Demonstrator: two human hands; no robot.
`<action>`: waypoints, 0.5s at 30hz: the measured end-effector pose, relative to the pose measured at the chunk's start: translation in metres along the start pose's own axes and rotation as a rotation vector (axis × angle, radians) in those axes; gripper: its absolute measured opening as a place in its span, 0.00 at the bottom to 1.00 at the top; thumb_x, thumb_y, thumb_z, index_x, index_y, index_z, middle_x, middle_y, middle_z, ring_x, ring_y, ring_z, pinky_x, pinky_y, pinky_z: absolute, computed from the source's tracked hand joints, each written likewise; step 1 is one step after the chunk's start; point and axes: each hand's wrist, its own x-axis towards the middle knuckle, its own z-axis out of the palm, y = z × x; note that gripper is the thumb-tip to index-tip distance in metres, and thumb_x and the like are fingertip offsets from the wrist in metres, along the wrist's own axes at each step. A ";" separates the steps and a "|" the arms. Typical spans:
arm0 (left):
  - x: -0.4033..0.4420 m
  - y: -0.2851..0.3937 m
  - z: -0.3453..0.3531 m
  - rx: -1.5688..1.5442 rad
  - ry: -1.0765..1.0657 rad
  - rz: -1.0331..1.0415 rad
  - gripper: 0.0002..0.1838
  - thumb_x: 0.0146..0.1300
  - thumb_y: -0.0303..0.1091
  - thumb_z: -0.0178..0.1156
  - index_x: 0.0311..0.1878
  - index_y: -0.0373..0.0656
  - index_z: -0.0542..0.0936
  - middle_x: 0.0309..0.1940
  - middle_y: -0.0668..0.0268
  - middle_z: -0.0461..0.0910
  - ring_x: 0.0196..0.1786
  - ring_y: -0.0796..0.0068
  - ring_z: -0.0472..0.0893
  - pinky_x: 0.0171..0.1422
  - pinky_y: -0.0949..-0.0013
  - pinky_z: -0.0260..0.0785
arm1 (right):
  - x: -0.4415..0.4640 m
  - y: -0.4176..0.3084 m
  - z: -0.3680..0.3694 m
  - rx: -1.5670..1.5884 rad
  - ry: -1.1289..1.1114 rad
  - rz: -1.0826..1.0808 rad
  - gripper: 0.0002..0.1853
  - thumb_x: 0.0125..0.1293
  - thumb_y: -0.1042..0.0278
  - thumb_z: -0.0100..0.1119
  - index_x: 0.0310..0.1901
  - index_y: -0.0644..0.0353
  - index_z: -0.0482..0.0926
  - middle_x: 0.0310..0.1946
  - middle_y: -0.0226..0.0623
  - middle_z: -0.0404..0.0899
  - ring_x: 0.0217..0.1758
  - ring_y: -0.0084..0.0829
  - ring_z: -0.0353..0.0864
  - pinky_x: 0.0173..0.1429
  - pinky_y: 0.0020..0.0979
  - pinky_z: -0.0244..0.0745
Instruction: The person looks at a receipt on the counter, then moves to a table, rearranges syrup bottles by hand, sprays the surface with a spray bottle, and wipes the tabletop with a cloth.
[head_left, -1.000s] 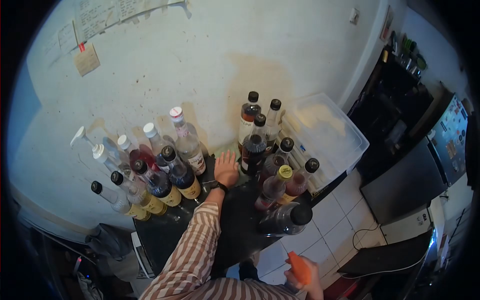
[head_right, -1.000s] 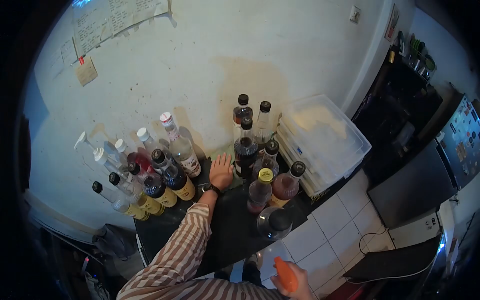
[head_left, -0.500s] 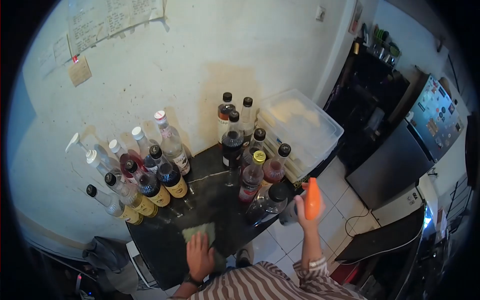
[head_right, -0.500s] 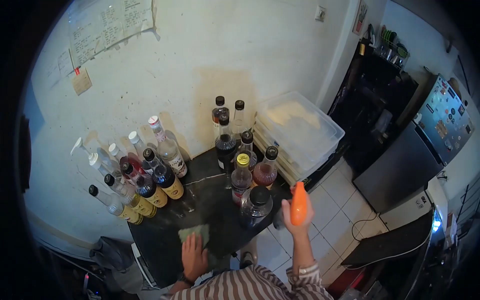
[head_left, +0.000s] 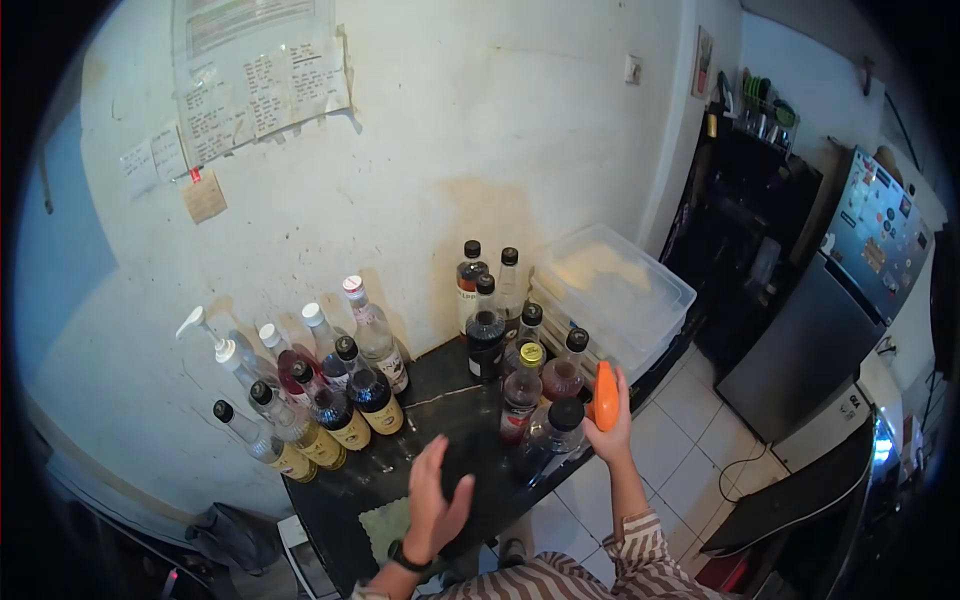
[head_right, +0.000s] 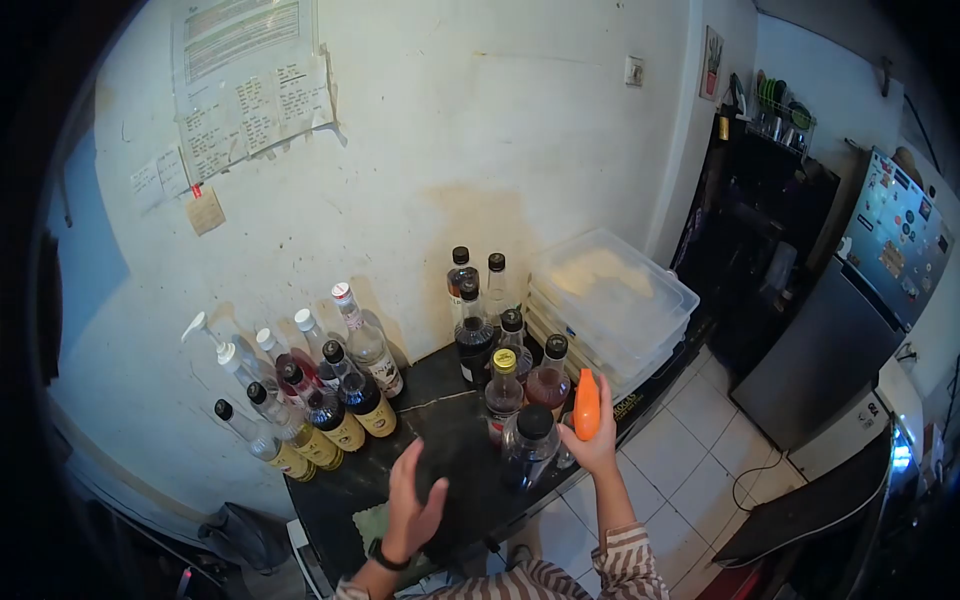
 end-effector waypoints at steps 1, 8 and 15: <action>0.021 0.013 0.006 -0.073 -0.001 0.112 0.34 0.57 0.33 0.65 0.65 0.34 0.65 0.60 0.47 0.70 0.62 0.48 0.70 0.68 0.56 0.60 | -0.003 -0.005 0.001 0.083 0.016 -0.065 0.55 0.49 0.59 0.73 0.74 0.62 0.47 0.66 0.47 0.64 0.64 0.37 0.69 0.60 0.34 0.71; 0.095 0.074 0.051 -0.167 -0.215 0.266 0.28 0.51 0.36 0.72 0.55 0.38 0.75 0.47 0.56 0.78 0.52 0.57 0.77 0.58 0.61 0.68 | -0.010 -0.055 -0.032 -0.150 0.195 -0.417 0.46 0.55 0.45 0.65 0.67 0.69 0.60 0.65 0.50 0.64 0.71 0.43 0.60 0.72 0.42 0.53; 0.087 0.073 0.024 -0.098 -0.124 0.189 0.23 0.46 0.34 0.75 0.46 0.40 0.79 0.37 0.59 0.81 0.39 0.60 0.80 0.46 0.64 0.73 | 0.043 -0.149 -0.005 -0.328 -0.256 -0.407 0.27 0.54 0.63 0.67 0.54 0.66 0.74 0.48 0.45 0.77 0.48 0.39 0.78 0.57 0.37 0.72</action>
